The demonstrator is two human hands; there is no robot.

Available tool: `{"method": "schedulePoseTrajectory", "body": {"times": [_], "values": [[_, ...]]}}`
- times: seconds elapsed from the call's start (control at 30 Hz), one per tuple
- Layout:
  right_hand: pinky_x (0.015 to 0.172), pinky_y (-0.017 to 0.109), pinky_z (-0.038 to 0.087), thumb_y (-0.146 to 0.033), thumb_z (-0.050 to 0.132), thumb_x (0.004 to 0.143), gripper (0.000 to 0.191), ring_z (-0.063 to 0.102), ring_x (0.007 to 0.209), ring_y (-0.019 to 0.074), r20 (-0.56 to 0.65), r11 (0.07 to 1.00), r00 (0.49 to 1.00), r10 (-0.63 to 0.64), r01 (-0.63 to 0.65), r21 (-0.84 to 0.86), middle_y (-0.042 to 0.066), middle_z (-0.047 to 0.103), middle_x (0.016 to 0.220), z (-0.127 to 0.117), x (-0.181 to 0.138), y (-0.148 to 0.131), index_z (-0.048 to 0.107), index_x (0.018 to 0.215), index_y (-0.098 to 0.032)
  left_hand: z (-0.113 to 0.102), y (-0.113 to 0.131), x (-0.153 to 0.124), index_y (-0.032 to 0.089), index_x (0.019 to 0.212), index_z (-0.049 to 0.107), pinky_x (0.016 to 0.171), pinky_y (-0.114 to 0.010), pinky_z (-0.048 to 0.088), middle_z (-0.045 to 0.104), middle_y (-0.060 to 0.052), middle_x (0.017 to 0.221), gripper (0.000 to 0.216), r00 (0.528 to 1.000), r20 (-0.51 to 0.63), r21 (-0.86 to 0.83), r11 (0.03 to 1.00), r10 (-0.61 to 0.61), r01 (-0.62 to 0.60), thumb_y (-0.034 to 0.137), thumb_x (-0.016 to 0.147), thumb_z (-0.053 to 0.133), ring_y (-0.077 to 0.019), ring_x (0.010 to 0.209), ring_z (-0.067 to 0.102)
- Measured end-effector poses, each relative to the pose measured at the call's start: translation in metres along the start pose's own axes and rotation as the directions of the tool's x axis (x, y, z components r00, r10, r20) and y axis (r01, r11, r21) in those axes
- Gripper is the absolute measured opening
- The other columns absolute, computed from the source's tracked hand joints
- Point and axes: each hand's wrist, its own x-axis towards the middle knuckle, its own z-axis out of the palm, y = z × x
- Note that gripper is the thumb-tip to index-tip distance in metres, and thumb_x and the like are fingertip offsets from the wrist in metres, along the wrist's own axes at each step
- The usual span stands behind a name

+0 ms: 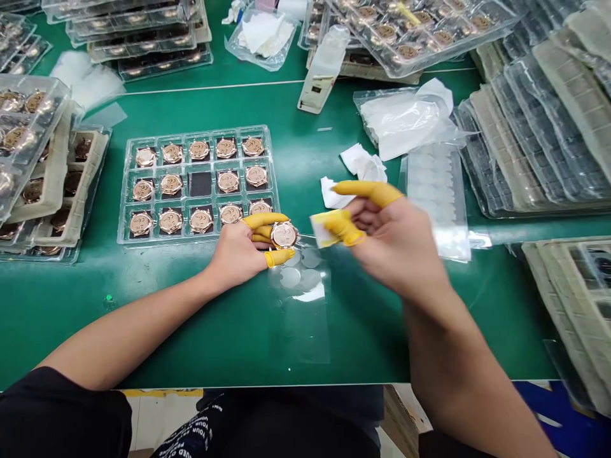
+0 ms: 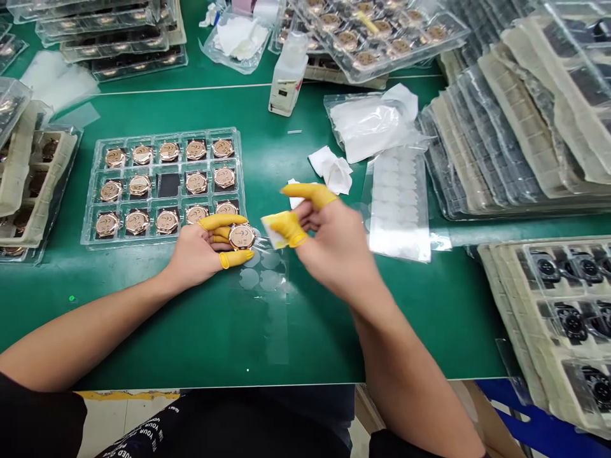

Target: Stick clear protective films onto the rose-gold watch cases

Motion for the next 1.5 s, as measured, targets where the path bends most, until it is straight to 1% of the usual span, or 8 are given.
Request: {"method": "schedulePoseTrajectory", "body": {"times": [0.17,0.37,0.7,0.97,1.2,1.3,1.37,1.5], "values": [[0.066,0.034,0.047,-0.018,0.074,0.089,0.012,0.063,0.073,0.0175,0.04,0.951,0.955,-0.295,0.297,-0.082,0.002,0.072,0.082,0.015,-0.005,-0.001,0.077,0.098,-0.025,0.001,-0.001,0.001,0.016,0.121,0.076,0.086,-0.031,0.071,0.083,-0.004,0.095,0.063,1.0,0.007,-0.004,1.0,0.011,-0.011,0.022,0.06,0.093,-0.018,0.084,0.081],[0.066,0.033,0.043,-0.019,0.065,0.094,0.009,0.057,0.074,0.0184,0.137,0.869,0.905,-0.403,0.426,-0.251,0.004,0.067,0.08,0.027,-0.007,0.003,0.065,0.086,-0.022,0.001,-0.003,0.0,0.015,0.119,0.078,0.087,-0.028,0.07,0.083,-0.003,0.094,0.058,0.998,0.006,0.035,0.997,0.069,-0.069,0.02,0.062,0.091,-0.0159,0.083,0.08],[0.06,0.032,0.042,-0.004,0.051,0.073,0.029,0.052,0.07,0.0183,0.048,0.857,0.941,-0.336,0.327,-0.398,0.005,0.055,0.084,0.06,-0.014,0.006,0.063,0.092,-0.023,0.0,-0.006,-0.003,0.016,0.123,0.078,0.095,-0.034,0.07,0.083,-0.005,0.107,0.057,0.998,0.018,0.09,0.994,0.065,-0.067,0.015,0.066,0.084,-0.0195,0.096,0.081],[0.075,0.036,0.051,-0.015,0.057,0.09,0.012,0.063,0.082,0.0201,-0.122,0.97,0.966,-0.229,0.215,-0.115,0.004,0.066,0.087,0.061,-0.006,0.011,0.065,0.091,-0.024,0.0,-0.003,-0.001,0.016,0.125,0.076,0.089,-0.032,0.07,0.083,-0.005,0.1,0.06,1.0,0.004,0.033,0.999,0.029,-0.029,0.021,0.067,0.088,-0.0177,0.087,0.081],[0.077,0.039,0.036,-0.001,0.051,0.086,0.03,0.058,0.082,0.02,0.13,0.763,0.817,-0.561,0.572,-0.302,0.003,0.07,0.082,0.05,-0.011,0.01,0.068,0.085,-0.026,0.0,-0.006,-0.001,0.015,0.121,0.077,0.087,-0.029,0.07,0.083,-0.005,0.099,0.057,0.998,0.027,0.028,0.998,0.05,-0.051,0.016,0.064,0.086,-0.0194,0.09,0.082],[0.075,0.038,0.034,0.002,0.05,0.086,0.033,0.056,0.079,0.0195,0.108,0.679,0.758,-0.643,0.63,-0.378,0.002,0.07,0.079,0.065,-0.014,0.007,0.068,0.084,-0.025,-0.001,-0.008,0.0,0.015,0.121,0.078,0.09,-0.029,0.069,0.083,-0.005,0.102,0.056,0.996,0.033,0.067,0.994,0.086,-0.088,0.013,0.065,0.083,-0.0201,0.095,0.082],[0.075,0.039,0.034,0.002,0.051,0.084,0.032,0.056,0.078,0.0201,0.044,0.68,0.772,-0.634,0.583,-0.444,0.002,0.07,0.078,0.073,-0.013,0.006,0.068,0.083,-0.025,-0.002,-0.008,0.0,0.014,0.12,0.078,0.091,-0.031,0.069,0.083,-0.005,0.105,0.055,0.995,0.042,0.064,0.993,0.093,-0.096,0.013,0.066,0.081,-0.0204,0.095,0.082],[0.078,0.04,0.041,-0.009,0.056,0.087,0.026,0.06,0.082,0.0219,-0.05,0.864,0.93,-0.363,0.316,-0.391,0.004,0.071,0.087,0.068,-0.006,0.008,0.072,0.098,-0.028,-0.001,-0.008,0.001,0.015,0.122,0.076,0.086,-0.031,0.07,0.083,-0.004,0.097,0.057,0.997,0.048,0.026,0.998,0.058,-0.059,0.017,0.066,0.085,-0.0195,0.088,0.082]]}}
